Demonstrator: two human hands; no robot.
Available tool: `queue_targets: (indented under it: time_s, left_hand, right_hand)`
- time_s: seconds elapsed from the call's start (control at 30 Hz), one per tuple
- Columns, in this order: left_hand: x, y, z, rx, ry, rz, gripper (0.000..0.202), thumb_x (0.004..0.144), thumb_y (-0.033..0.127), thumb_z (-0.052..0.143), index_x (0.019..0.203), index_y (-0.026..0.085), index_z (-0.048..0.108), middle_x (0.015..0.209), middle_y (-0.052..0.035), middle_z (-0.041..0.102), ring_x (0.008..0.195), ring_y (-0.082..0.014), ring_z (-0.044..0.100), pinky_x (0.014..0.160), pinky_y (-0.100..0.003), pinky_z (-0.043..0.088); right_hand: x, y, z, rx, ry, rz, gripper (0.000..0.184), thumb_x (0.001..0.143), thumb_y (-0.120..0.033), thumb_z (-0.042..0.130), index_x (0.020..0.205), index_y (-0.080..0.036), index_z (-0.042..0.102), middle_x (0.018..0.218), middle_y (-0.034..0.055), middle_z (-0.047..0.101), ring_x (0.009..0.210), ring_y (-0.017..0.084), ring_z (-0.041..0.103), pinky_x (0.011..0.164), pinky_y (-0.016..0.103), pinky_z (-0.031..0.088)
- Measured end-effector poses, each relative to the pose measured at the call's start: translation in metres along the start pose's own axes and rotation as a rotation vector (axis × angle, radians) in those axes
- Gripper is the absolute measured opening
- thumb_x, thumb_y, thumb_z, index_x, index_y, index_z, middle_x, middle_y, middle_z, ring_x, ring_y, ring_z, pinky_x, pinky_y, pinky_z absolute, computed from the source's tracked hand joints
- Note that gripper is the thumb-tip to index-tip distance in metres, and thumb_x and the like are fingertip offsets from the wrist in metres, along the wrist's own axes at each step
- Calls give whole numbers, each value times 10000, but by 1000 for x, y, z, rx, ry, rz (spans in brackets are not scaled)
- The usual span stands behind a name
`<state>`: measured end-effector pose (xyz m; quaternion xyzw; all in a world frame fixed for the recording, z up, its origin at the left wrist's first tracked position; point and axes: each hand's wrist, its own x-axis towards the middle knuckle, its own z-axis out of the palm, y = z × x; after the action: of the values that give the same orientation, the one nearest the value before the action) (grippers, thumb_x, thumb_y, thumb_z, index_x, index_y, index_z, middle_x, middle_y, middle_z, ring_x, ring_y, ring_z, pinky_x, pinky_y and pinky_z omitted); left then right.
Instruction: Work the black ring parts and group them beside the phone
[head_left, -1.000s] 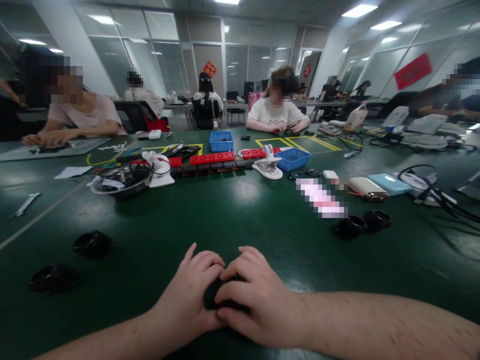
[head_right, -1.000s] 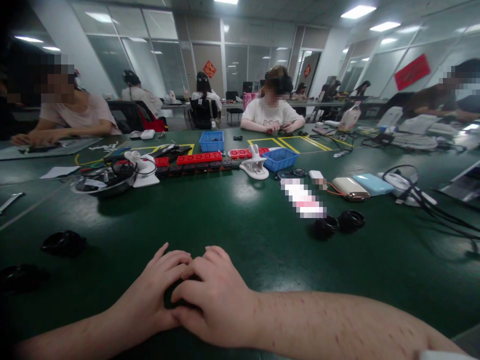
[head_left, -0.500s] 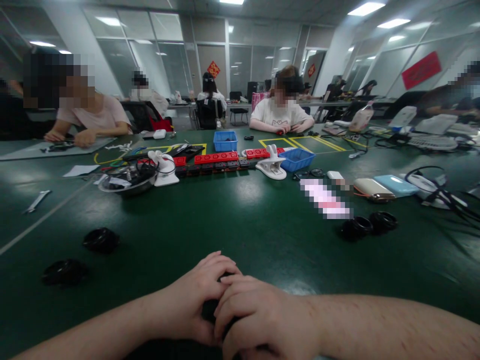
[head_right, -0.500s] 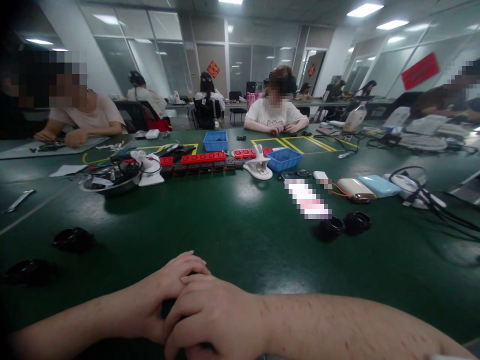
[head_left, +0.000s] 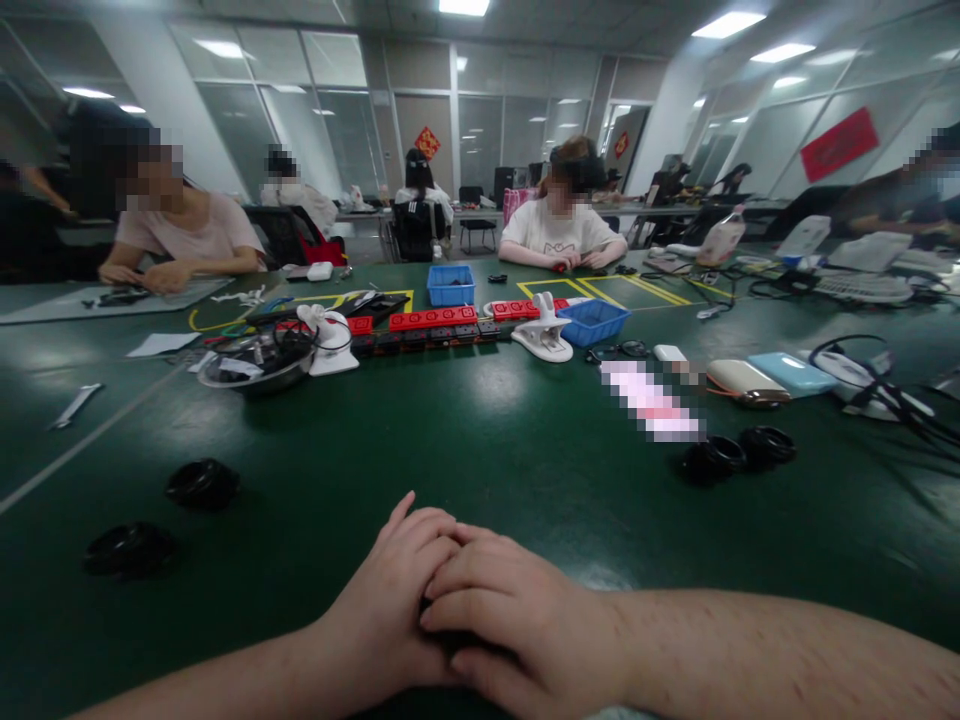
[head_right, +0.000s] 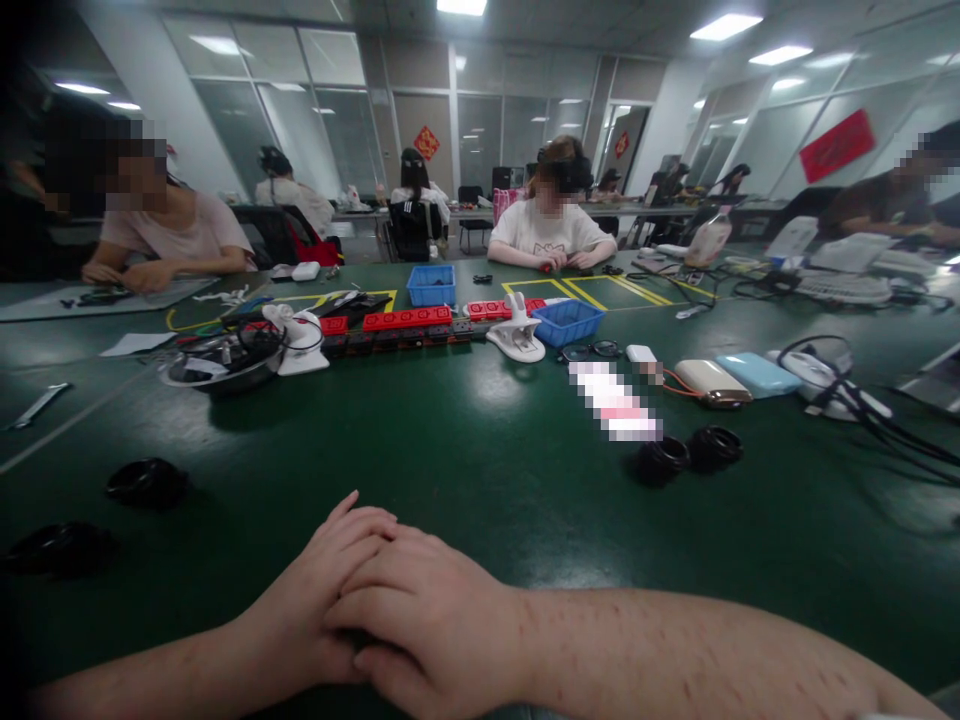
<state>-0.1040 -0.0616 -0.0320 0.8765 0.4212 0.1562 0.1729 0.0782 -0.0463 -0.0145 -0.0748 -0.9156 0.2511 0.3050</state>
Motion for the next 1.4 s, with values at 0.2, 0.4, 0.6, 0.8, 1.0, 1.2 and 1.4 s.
queue_targets:
  time_s: [0.2,0.4,0.6,0.8,1.0,1.2,1.4]
  left_hand:
    - [6,1,-3,-35,11,-69,362,505,312,715,824,206,581,1008,-43,564,1004,-277,503,1022,-572,158]
    - [8,-3,-6,-109,-66,49,374,501,223,684,868,223,615,1067,-19,538,1035,-252,489,1043,-459,212]
    - [11,-7,-20,-134,-250,211,405,579,252,694,973,328,637,1269,41,484,1227,-275,361,1065,-500,126]
    - [9,-7,-22,-63,-286,192,697,604,275,691,1248,369,443,1380,6,373,1281,-312,277,1037,-574,95]
    - [1,-14,-7,44,-124,64,896,575,594,676,1321,233,335,1384,-131,349,1269,-370,269,995,-653,3]
    - [-2,-9,6,78,29,-24,769,532,571,712,1169,210,477,1187,-105,523,1155,-370,405,999,-652,69]
    - [5,3,-4,89,59,-84,286,606,276,652,877,217,579,995,-35,556,1010,-262,498,1016,-596,119]
  right_hand:
    - [0,0,-3,-54,75,60,169,807,-231,473,918,-150,572,930,54,613,936,140,531,996,351,314]
    - [3,2,-5,2,23,46,144,762,-193,448,828,-174,575,910,43,632,914,139,542,912,327,385]
    - [2,3,-3,42,-85,-38,168,695,-131,403,751,-176,555,914,30,650,932,127,541,957,329,365]
    - [2,4,-1,66,-50,-47,184,687,-131,399,730,-172,573,908,30,649,940,116,548,944,292,373]
    - [0,0,-1,-98,50,21,179,800,-230,465,871,-164,616,945,45,617,948,155,507,928,335,351]
    - [-2,-1,-3,-210,88,207,163,800,-216,520,936,-170,596,1000,41,588,884,167,483,857,366,357]
    - [-3,0,-2,-225,52,216,173,789,-222,536,950,-182,587,981,41,577,900,170,478,880,378,340]
